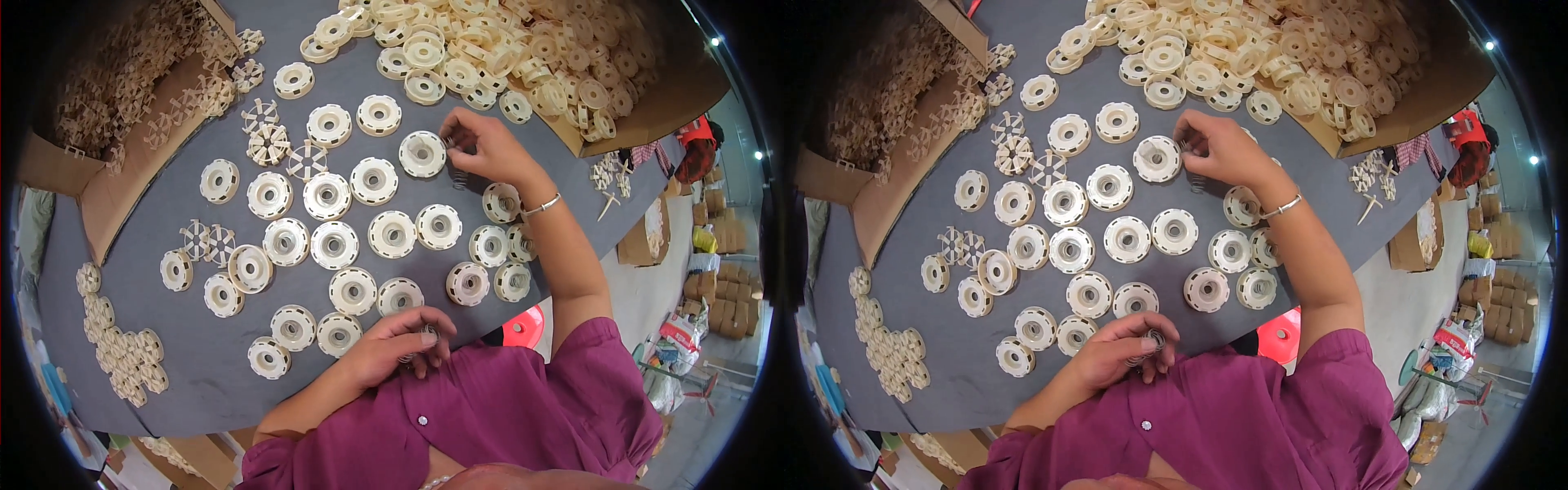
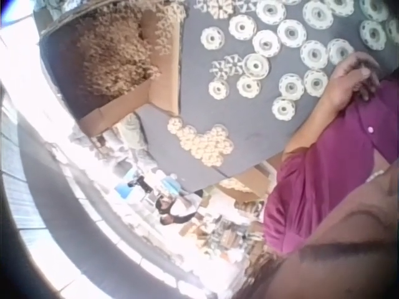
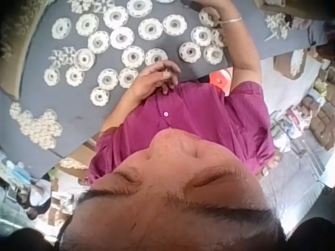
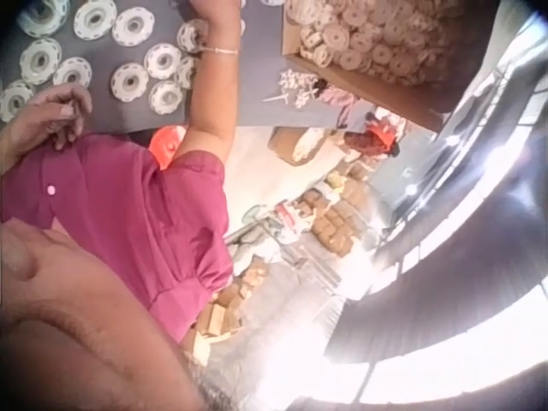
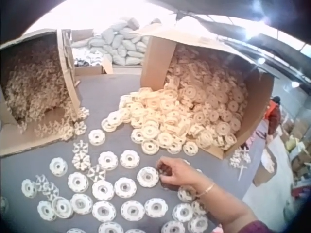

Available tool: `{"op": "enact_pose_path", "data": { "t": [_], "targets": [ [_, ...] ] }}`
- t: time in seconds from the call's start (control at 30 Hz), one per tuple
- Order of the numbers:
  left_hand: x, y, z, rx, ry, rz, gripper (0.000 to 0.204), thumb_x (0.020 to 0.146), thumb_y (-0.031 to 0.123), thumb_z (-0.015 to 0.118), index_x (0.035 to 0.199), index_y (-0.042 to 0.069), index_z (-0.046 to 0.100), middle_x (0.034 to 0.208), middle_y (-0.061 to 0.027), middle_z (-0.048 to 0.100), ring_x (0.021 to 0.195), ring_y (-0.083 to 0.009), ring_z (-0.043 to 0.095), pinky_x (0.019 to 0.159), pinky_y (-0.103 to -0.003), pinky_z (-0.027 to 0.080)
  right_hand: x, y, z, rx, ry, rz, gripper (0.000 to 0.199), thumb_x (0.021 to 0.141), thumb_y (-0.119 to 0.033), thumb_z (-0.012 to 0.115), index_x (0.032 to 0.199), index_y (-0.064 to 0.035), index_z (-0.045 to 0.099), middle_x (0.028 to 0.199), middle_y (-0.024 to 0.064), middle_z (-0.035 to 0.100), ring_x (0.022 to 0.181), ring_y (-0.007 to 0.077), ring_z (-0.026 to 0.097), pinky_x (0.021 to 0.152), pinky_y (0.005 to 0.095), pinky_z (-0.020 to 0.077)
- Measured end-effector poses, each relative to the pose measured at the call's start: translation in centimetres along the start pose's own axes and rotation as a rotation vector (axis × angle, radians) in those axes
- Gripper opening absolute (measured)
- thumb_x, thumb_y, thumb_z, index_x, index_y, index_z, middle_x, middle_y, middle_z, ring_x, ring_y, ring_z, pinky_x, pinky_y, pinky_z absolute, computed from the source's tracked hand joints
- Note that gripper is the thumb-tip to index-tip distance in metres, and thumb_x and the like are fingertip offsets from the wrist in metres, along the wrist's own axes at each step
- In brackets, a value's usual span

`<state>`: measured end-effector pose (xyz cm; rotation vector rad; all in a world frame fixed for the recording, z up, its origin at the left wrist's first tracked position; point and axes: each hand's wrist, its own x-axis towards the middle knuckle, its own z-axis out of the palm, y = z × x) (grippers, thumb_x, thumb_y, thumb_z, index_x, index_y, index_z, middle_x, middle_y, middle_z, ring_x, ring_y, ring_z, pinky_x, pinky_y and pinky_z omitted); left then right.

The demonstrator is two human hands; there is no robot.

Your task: The person assembles circular plastic components by hand, inserting metal springs into them.

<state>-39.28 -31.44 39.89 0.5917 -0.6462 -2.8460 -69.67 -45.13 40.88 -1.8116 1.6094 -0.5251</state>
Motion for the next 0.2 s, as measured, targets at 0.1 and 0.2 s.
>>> {"op": "enact_pose_path", "data": {
  "t": [0.1, 0.2],
  "targets": [
    [-0.2, -0.4, -0.1, 0.080, 0.085, 0.172, 0.024, 0.096, 0.017, 0.057, 0.117, 0.005, 0.060, 0.107, -0.0064, 0.064, 0.088, -0.0119, 0.062, 0.066, -0.023, 0.051, -1.0, -0.2, 0.4, 0.189, 0.039, -0.068, 0.024, 0.079, -0.008, 0.069, 0.101, -0.0046, 0.060, 0.088, 0.0029, 0.065, 0.076, 0.0104, 0.060, 0.072, 0.0264, 0.0525],
    [-0.6, 0.0, -1.0, 0.143, 0.183, 0.275, 0.026, 0.096, 0.020, 0.061, 0.119, 0.007, 0.059, 0.112, -0.0054, 0.062, 0.087, -0.0122, 0.062, 0.067, -0.026, 0.053, -2.9, -0.8, 1.1, 0.578, -0.028, -0.039, 0.023, 0.086, -0.009, 0.062, 0.109, -0.0076, 0.057, 0.100, 0.0041, 0.062, 0.077, 0.0107, 0.059, 0.072, 0.0255, 0.0521]
  ]
}}
